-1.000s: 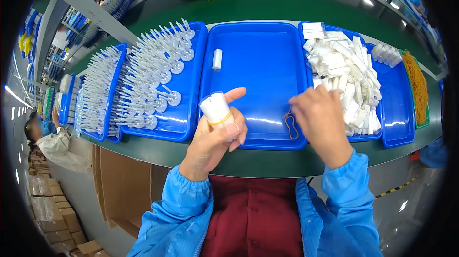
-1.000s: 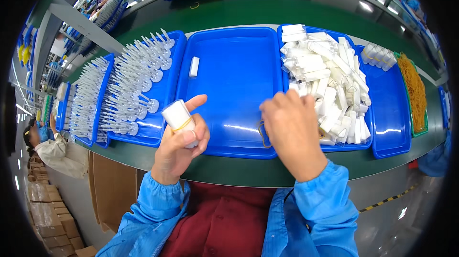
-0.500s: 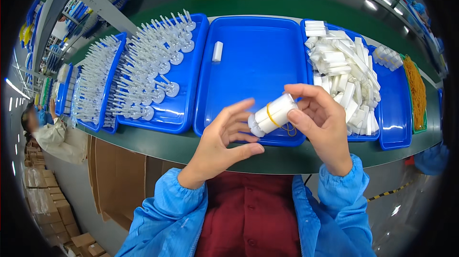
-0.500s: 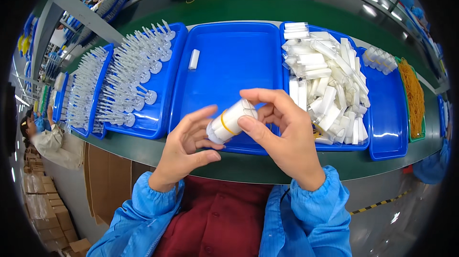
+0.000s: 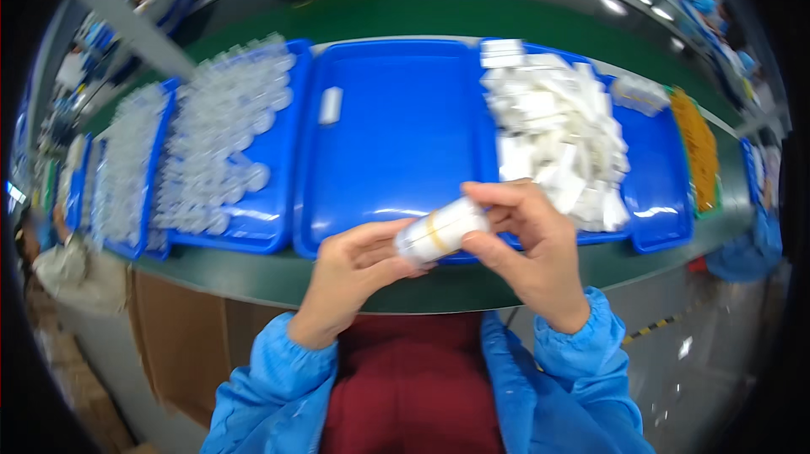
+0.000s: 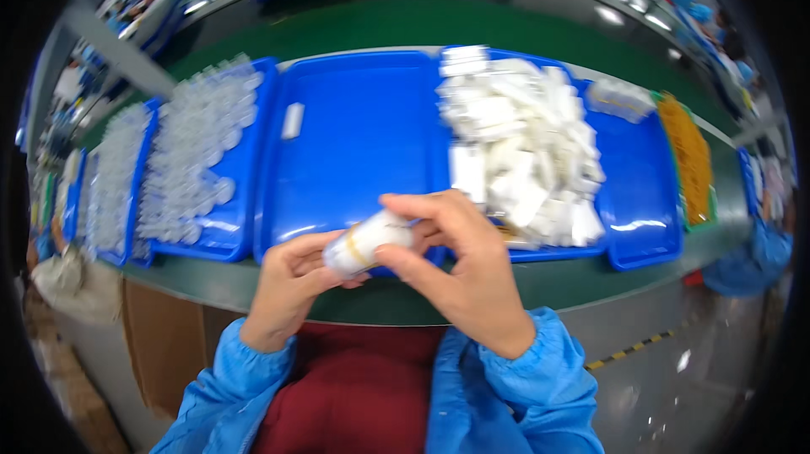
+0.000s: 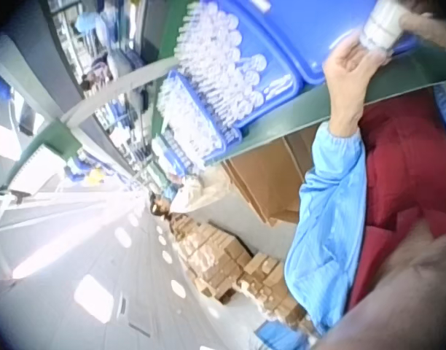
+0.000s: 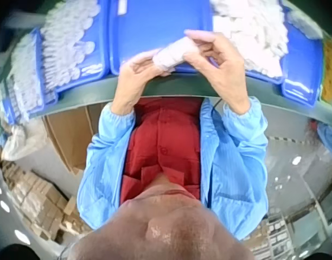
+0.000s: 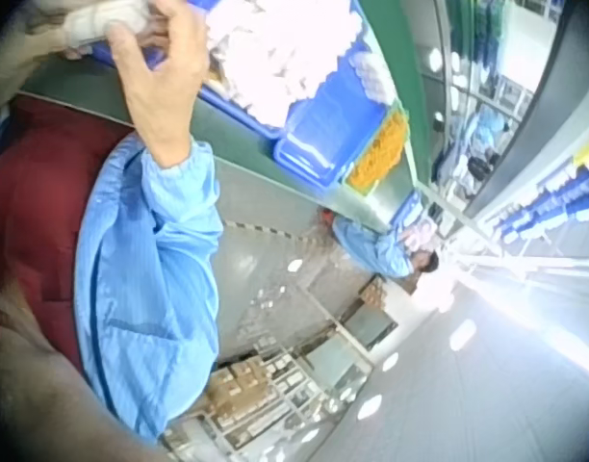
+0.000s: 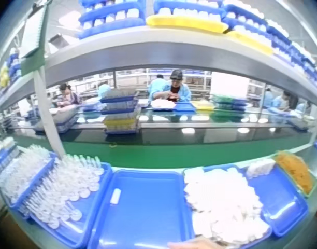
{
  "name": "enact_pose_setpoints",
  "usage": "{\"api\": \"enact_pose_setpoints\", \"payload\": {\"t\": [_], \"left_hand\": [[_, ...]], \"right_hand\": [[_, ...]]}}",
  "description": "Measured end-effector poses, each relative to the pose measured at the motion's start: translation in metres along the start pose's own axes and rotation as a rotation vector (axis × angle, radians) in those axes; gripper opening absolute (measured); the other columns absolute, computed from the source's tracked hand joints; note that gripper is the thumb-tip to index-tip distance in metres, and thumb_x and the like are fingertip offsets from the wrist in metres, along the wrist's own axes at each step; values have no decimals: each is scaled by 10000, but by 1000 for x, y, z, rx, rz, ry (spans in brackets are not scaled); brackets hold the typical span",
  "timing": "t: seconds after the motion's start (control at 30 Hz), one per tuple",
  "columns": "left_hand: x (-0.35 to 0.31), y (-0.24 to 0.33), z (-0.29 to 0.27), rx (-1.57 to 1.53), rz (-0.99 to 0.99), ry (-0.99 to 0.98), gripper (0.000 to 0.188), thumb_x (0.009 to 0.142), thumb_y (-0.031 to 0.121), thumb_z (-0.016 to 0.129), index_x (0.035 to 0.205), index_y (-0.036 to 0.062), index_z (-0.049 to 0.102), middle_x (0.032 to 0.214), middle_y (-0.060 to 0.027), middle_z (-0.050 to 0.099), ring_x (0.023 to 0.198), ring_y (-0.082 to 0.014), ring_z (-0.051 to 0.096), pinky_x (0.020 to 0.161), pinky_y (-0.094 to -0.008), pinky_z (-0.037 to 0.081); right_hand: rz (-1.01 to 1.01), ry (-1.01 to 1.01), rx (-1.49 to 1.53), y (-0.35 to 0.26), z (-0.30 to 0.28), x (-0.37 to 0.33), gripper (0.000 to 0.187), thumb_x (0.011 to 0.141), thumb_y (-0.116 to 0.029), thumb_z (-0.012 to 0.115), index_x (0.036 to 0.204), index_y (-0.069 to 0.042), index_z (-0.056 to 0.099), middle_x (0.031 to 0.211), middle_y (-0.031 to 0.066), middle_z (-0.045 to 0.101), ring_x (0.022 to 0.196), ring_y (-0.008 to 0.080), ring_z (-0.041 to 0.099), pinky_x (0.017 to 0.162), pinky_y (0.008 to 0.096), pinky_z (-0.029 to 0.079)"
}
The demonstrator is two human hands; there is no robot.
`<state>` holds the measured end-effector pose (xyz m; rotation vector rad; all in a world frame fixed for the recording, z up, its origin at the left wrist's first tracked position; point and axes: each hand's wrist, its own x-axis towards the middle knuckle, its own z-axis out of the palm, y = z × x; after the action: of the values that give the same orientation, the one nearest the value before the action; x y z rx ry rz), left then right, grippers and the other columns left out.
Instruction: Assemble small white plastic components and group them using rubber bands.
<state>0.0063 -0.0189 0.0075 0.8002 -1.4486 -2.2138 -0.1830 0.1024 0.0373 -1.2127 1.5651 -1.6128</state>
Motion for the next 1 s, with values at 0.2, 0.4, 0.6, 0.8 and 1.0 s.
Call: {"api": "enact_pose_setpoints", "payload": {"t": [0.2, 0.4, 0.6, 0.8, 1.0], "left_hand": [[3, 3, -1, 152, 156, 90, 512, 843, -8, 706, 1329, -64, 553, 1210, -201, 653, 1033, -247, 680, 915, -348, 554], [0, 5, -14, 237, 142, 261, 325, 923, 105, 684, 1196, -57, 615, 1008, -134, 694, 900, -198, 691, 855, -318, 549], [-1, 5, -9, 269, 127, 306, 303, 930, 136, 685, 1164, -49, 630, 971, -126, 703, 860, -183, 685, 815, -302, 543], [1, 9, 0, 298, 116, 319, 286, 933, 127, 682, 1156, -44, 635, 956, -126, 709, 853, -184, 688, 812, -300, 545], [-2, 10, 4, 334, 102, 347, 276, 939, 117, 678, 1159, -43, 637, 959, -128, 711, 866, -191, 693, 818, -306, 553]], "right_hand": [[-231, 643, -474, -33, -135, 7, 377, 884, -44, 738, 1248, -16, 641, 1107, 63, 678, 929, 132, 637, 832, 281, 525], [-24, 882, -1061, 16, -362, -4, 338, 908, -106, 719, 1226, -19, 644, 1123, 122, 698, 905, 180, 672, 789, 312, 544], [7, 576, -1210, 88, -421, 50, 345, 858, -53, 703, 1198, -31, 646, 1133, 182, 686, 1054, 341, 652, 899, 412, 526], [-77, 411, -1348, 112, -427, 67, 389, 925, 16, 523, 1307, -43, 568, 1273, 206, 631, 1175, 379, 595, 1003, 441, 480], [-255, 455, -1452, 150, -421, 69, 525, 890, 86, 446, 1399, -37, 480, 1483, 222, 470, 1311, 402, 494, 1115, 428, 409]]}}
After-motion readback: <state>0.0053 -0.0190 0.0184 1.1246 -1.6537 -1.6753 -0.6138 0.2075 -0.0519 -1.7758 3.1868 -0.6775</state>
